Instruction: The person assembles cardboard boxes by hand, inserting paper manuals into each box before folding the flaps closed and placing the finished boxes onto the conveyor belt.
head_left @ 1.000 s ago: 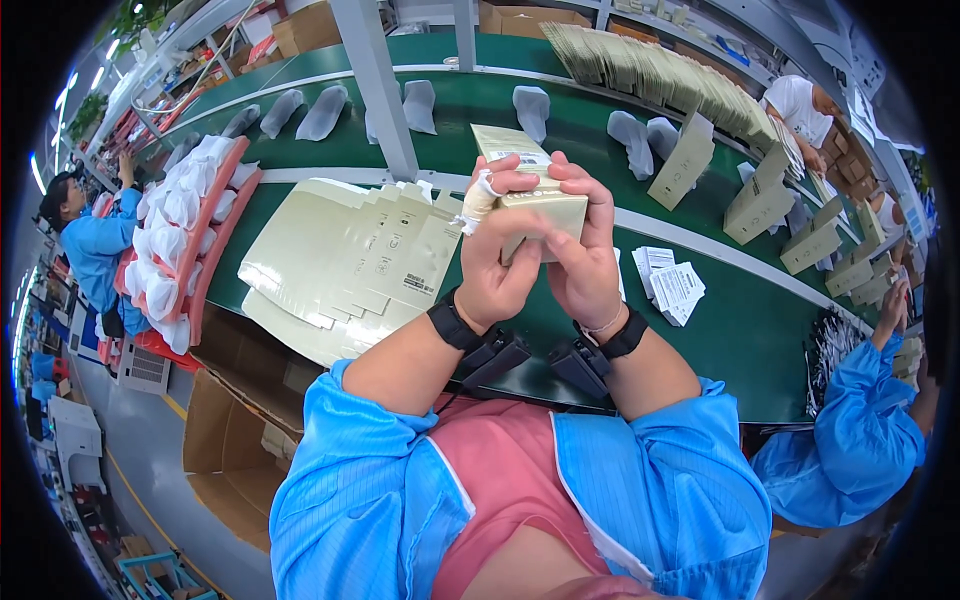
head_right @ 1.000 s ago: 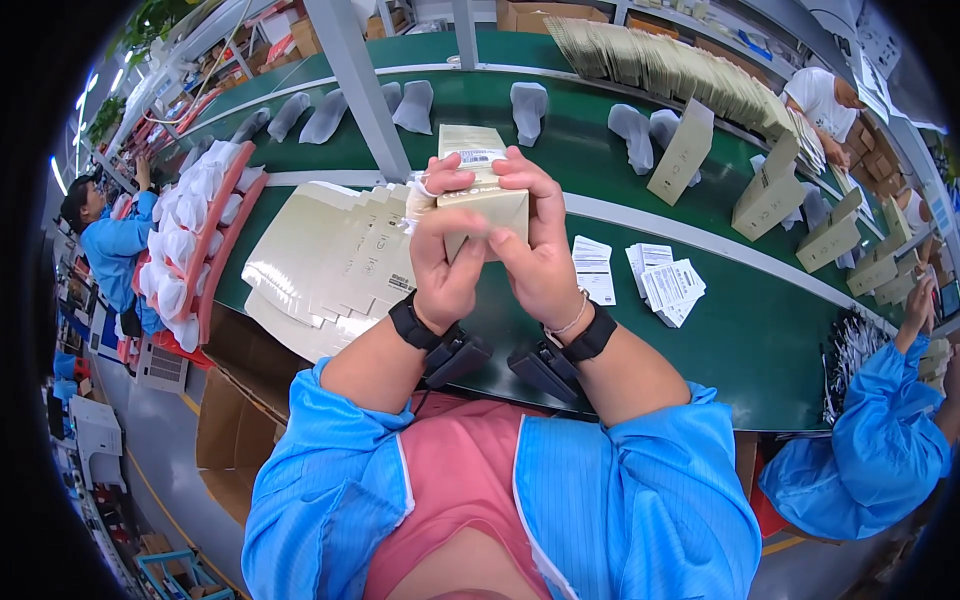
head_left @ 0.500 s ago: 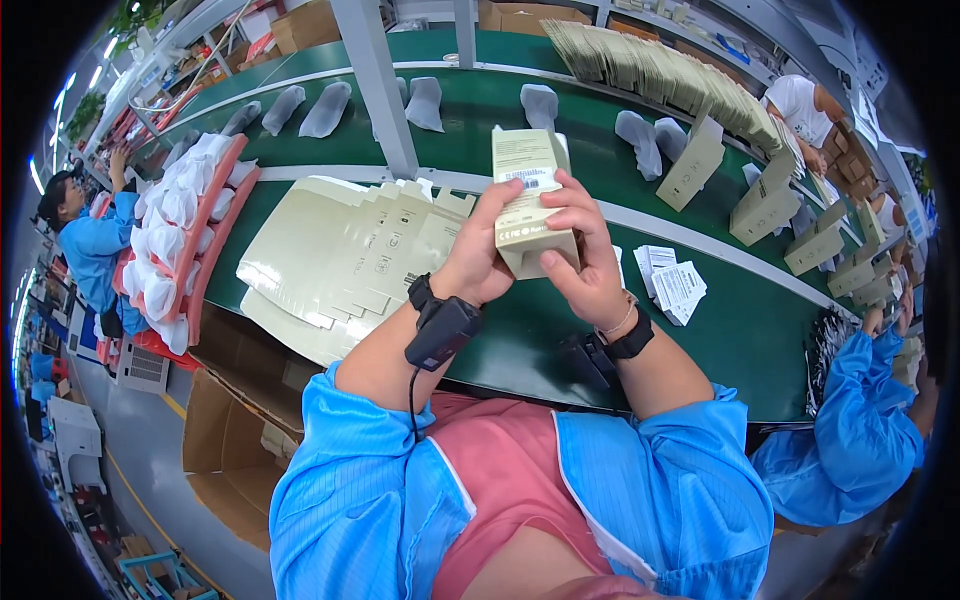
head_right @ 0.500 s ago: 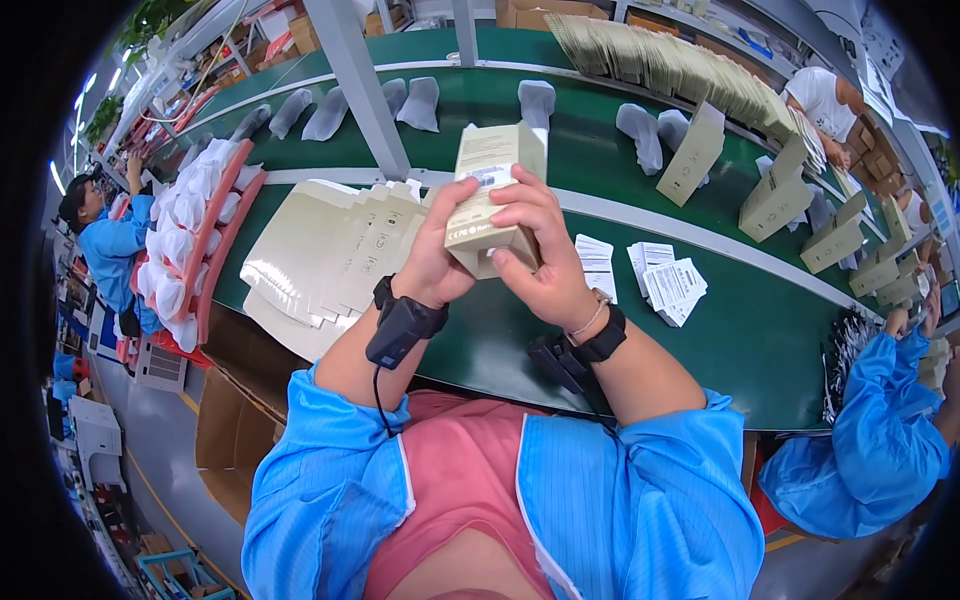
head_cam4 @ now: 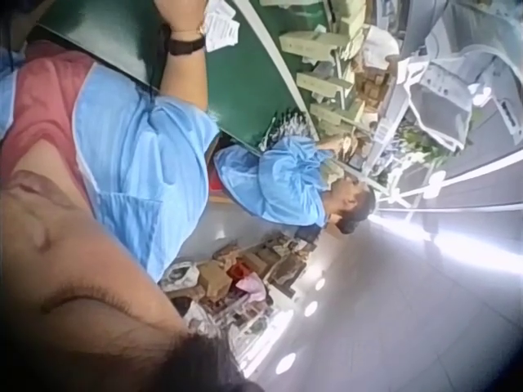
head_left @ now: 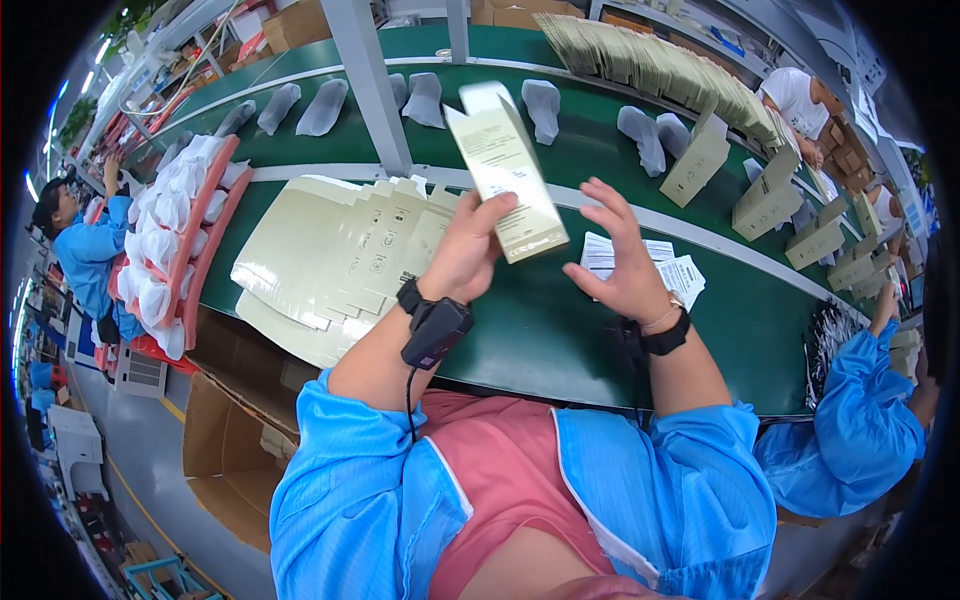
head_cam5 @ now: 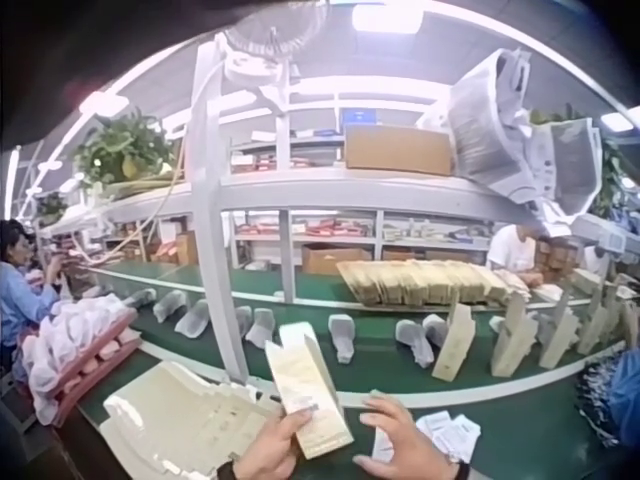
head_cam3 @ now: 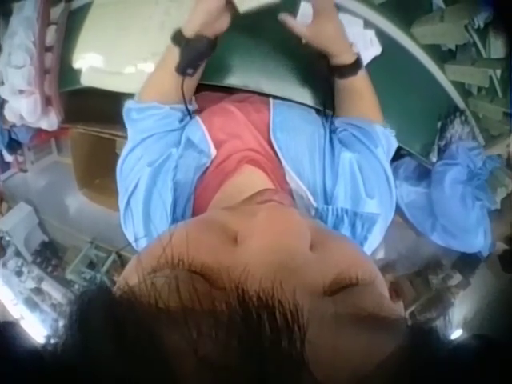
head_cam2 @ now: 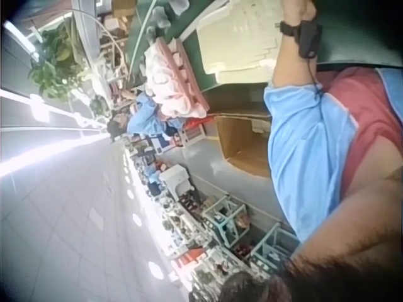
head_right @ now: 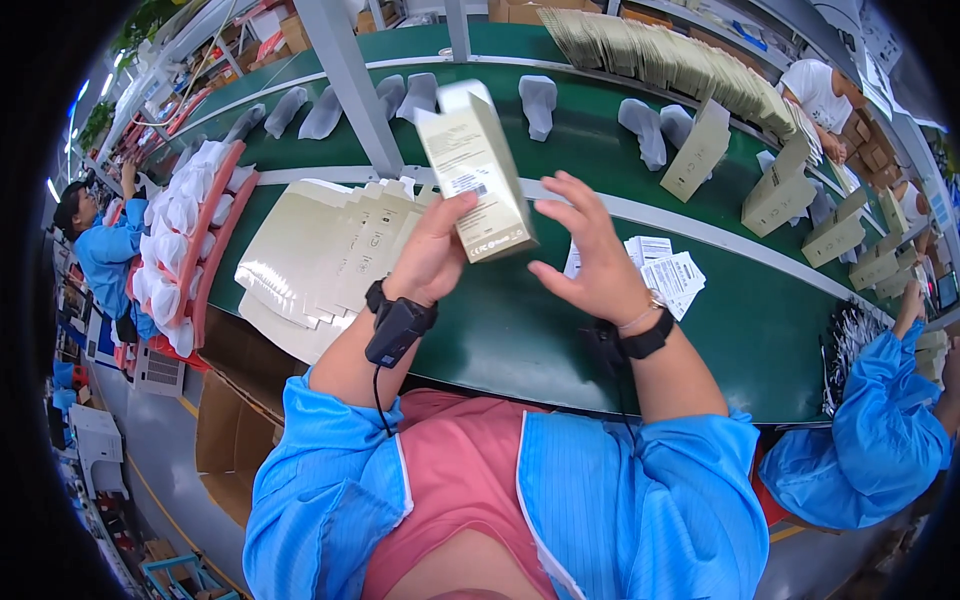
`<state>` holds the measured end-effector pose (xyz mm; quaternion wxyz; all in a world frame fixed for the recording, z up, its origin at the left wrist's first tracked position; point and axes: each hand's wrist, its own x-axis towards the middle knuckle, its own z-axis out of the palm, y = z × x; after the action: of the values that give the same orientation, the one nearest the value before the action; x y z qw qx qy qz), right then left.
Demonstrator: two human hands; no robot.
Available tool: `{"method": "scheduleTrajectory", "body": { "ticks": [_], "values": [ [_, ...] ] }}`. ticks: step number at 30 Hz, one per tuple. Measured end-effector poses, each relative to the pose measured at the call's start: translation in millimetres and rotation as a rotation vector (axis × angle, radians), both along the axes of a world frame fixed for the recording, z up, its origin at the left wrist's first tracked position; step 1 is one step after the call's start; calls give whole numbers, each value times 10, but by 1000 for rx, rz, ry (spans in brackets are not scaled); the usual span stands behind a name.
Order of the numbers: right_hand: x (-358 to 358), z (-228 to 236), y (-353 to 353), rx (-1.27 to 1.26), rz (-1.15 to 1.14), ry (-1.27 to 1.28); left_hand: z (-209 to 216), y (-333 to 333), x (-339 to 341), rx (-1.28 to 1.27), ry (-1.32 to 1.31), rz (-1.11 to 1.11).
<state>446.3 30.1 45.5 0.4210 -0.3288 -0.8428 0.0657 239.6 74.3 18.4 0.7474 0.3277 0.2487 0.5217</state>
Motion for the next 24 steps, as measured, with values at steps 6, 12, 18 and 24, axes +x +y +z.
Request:
{"method": "scheduleTrajectory", "body": {
  "ticks": [6, 12, 18, 24],
  "values": [
    [540, -352, -63, -256, -173, -463, -121, 93, -360, 43, 233, 216],
    [883, -573, 154, -524, -81, -476, -65, 21, -311, 58, 236, 126],
    [606, -78, 50, -118, -212, -136, -114, -105, -224, 104, 289, 20],
    [523, 505, 182, 489, -131, 177, -41, -228, -140, 396, 510, -174]
  ]
}}
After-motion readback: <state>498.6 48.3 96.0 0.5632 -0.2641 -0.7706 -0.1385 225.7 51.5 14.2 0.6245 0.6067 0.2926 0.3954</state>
